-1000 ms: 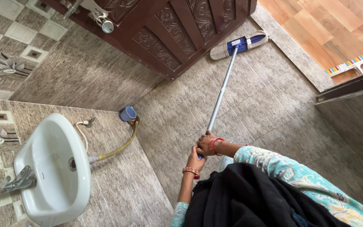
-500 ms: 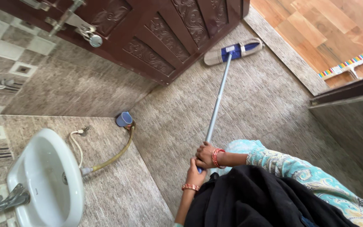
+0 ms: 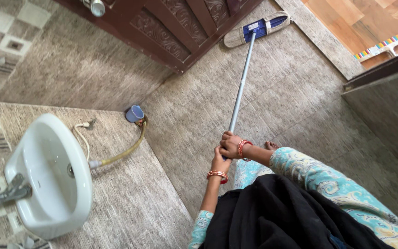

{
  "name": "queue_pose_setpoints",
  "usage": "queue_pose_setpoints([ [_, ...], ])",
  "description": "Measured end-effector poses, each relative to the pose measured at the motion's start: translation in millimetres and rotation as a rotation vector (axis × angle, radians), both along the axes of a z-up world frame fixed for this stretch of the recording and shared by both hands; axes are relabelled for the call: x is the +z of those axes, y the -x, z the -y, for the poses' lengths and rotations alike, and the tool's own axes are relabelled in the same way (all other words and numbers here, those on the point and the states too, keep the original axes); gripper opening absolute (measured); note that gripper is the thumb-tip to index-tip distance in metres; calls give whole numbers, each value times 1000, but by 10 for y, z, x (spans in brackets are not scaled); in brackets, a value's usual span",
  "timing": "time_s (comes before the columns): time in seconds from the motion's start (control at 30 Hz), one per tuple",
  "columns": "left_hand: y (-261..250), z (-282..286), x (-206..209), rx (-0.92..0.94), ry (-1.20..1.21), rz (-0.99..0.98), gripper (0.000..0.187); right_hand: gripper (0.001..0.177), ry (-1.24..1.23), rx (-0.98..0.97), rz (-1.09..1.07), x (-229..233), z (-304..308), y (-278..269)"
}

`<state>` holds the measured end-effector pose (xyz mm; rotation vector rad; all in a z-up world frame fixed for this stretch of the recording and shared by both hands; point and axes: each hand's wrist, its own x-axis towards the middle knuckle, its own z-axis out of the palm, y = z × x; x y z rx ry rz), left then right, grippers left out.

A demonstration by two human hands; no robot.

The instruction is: The person mops a tiled floor in a bathroom using a flat mop, moving it around a sink and through a doorway.

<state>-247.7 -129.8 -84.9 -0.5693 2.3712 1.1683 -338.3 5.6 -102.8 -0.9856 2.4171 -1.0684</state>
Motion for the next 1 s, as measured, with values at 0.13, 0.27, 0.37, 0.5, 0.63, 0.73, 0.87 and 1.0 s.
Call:
queue_pose_setpoints([
  [0.13,-802,39,-29,-10,36,8,70,37,17,39,-27,27,33,-750],
  [0.27,-1800,528,107,-4,9,-63,77,38,20,58,57,262,469,-1709],
  [0.37,-2611,904,358,3,-12,-27,76,43,-113,122,113,401,841,-2501],
  [0.5,-3463,1088,1028,139,-154,27,73,42,-29,239,151,678,1152,-3319],
  [0.63,-3687,921,1397,209,-123,158,68,42,-38,263,201,875,1063,-3564],
  [0.73,-3517,797,1265,69,-86,-71,66,41,-7,259,184,908,889,-3356],
  [0.87,-3096,565,938,103,-163,-79,64,38,62,178,158,773,580,-2913],
  [1.0,-2373,74,464,53,-80,-134,71,34,57,81,137,540,88,-2190],
])
